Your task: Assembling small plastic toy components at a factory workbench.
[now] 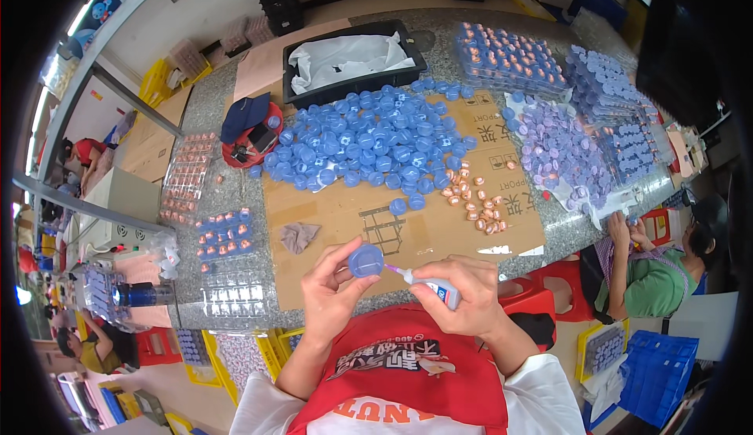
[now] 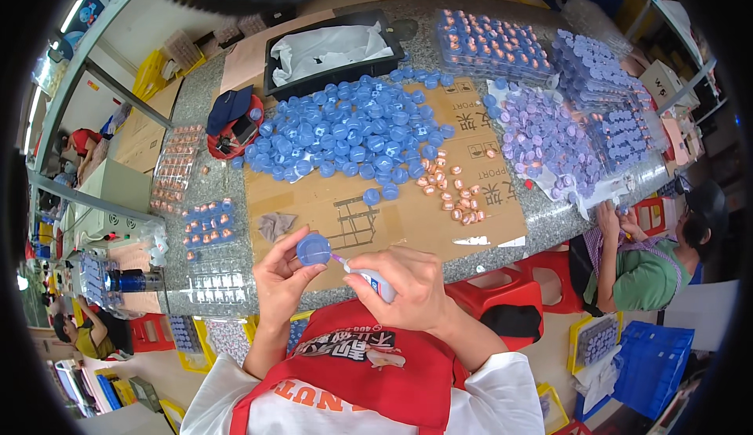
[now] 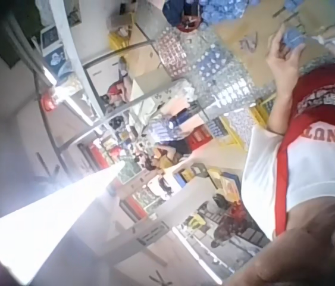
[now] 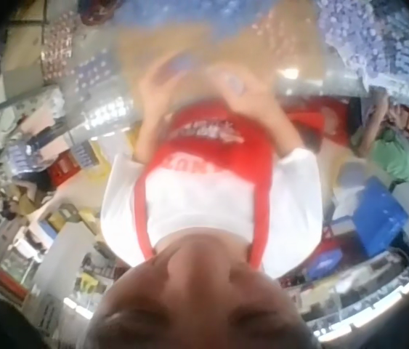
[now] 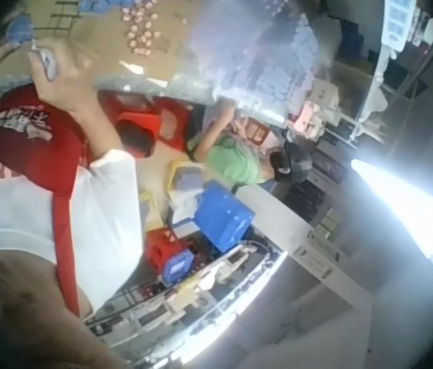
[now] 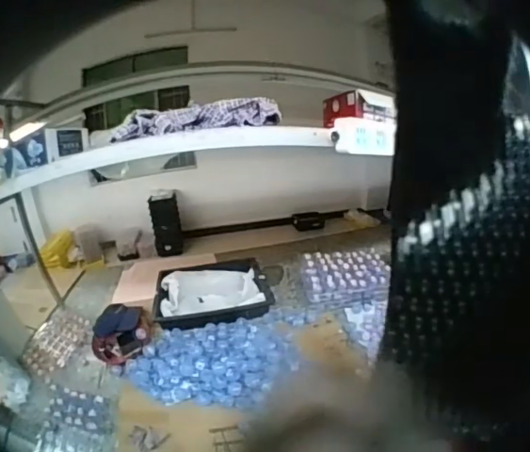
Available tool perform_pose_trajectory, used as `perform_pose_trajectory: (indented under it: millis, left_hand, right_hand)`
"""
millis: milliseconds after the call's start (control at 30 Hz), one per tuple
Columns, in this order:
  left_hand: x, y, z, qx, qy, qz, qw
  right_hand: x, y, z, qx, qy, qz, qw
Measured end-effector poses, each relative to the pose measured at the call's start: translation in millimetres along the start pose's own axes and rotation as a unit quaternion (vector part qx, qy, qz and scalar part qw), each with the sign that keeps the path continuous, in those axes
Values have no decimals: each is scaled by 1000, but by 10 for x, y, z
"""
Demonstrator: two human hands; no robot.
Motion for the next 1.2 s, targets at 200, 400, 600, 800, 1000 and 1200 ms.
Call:
perform_pose_trajectory:
  millis: [200, 400, 600, 800, 1000, 1200]
  left_hand:
    - [-40, 20, 105, -6, 17, 11, 1000]
    - [222, 34, 669, 41, 31, -63, 997]
    - [3, -39, 1056, 123, 30, -71, 989]
    - [19, 5, 1256, 116, 18, -45, 992]
    - [146, 28, 1181, 101, -36, -76, 991]
    - [66, 72, 1142, 139, 11, -74, 987]
  right_hand:
    - [-12, -156, -199, -52, 21, -26, 998]
    - [-205, -699, -1089, -239, 114, -95, 960]
    - [248, -1657, -3068, -442, -175, -168, 863]
    - [342, -1433, -3416, -293, -439, -119, 841]
    - [243, -1433, -3504, -306, -439, -7, 845]
    - [-484, -1822, -3584, -474, -105, 8, 874]
Point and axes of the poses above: each hand's wrist, its own y-axis towards the middle knuckle, its own x-axis out of the back of the hand, z = x × y, the point moved 10 cm from there along y, towards the middle knuckle, and after that the axes turned 3 degrees about -z, right-handed, at the moved point
